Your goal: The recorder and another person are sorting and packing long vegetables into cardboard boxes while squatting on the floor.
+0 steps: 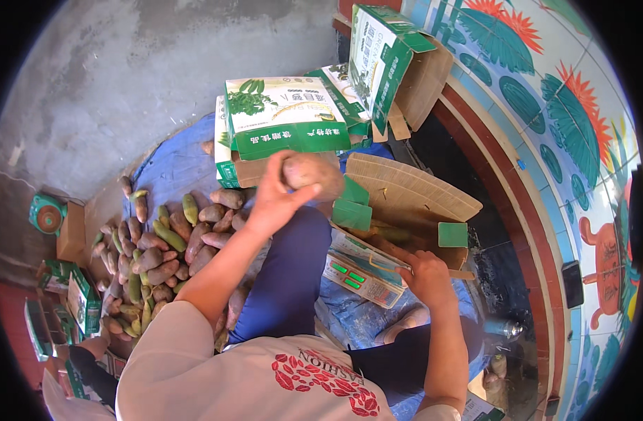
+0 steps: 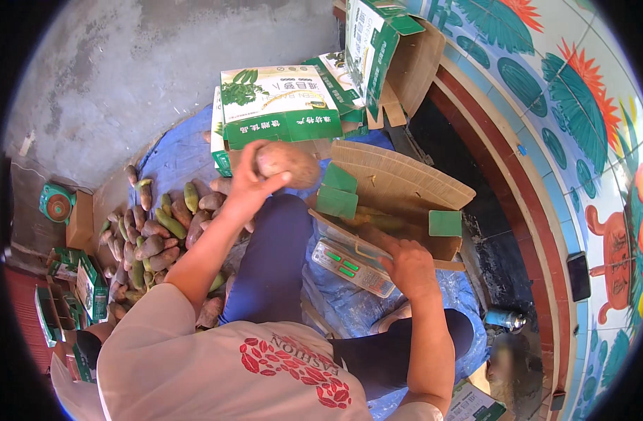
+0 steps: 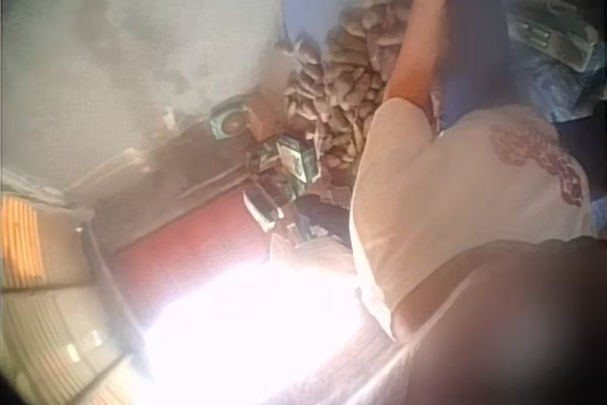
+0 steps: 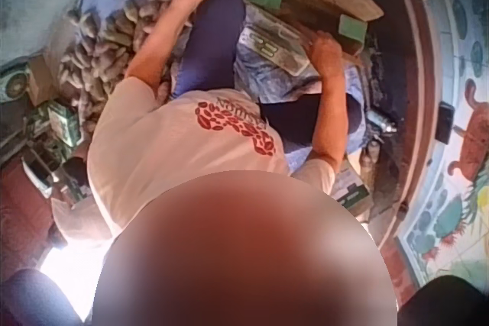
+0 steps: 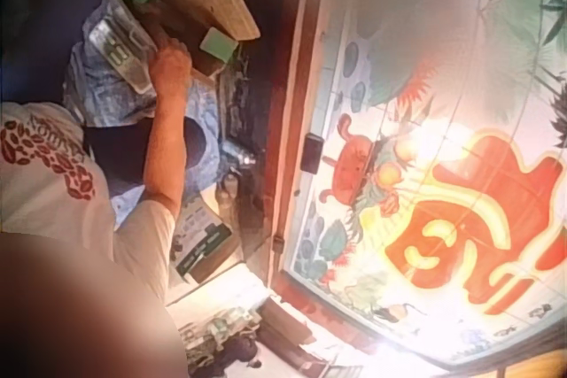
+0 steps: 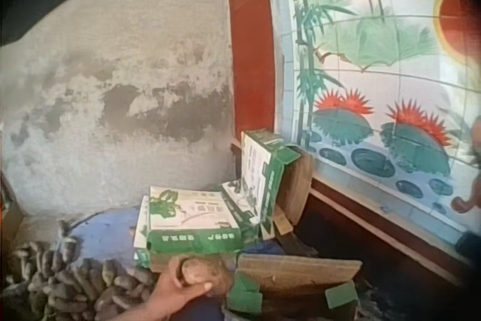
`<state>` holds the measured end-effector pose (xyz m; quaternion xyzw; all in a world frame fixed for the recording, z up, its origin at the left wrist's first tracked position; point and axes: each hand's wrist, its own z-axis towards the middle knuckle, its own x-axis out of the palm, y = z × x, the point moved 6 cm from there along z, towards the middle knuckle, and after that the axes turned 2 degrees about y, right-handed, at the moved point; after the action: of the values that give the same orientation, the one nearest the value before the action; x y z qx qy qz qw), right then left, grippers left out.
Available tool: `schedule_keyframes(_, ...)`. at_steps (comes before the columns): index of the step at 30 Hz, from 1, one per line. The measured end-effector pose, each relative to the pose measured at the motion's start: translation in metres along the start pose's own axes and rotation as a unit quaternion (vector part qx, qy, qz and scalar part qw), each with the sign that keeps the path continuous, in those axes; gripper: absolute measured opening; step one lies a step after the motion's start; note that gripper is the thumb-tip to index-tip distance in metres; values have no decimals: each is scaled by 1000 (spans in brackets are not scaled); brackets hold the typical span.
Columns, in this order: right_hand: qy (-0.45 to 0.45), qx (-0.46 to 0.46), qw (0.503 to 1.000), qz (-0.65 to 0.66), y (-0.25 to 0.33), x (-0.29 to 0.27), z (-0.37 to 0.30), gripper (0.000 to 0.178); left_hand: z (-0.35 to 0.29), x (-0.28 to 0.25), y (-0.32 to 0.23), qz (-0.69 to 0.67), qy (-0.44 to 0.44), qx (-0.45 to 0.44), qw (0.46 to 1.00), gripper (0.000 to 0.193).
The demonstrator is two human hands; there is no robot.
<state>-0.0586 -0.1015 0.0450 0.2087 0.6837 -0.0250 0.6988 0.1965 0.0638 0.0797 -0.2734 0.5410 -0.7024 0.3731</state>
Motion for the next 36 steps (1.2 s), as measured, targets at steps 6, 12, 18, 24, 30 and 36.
schedule_keyframes(6, -38, -6, 999, -37, -6, 12, -3, 26, 0, 98, -30, 185, 141, 105, 967, 73)
schedule_keyframes(12, -34, -3, 999, -43, -6, 14, -2, 23, -10, 166, -8, 358, 278, 150, 879, 61)
schedule_keyframes(18, -35, -8, 998, -42, -6, 16, -2, 22, -9, 153, -10, 382, 206, 214, 875, 51)
schedule_keyframes(24, -18, -7, 999, -27, -8, 17, -2, 24, -11, 58, -36, 312, 90, 245, 914, 42)
schedule_keyframes(30, -30, 1, 1000, 6, -2, 10, -1, 28, -36, -74, 33, 369, -21, 102, 924, 31)
schedule_keyframes(36, -31, 10, 999, 6, -3, 11, -2, 27, -154, -172, 164, 502, 59, -76, 859, 29)
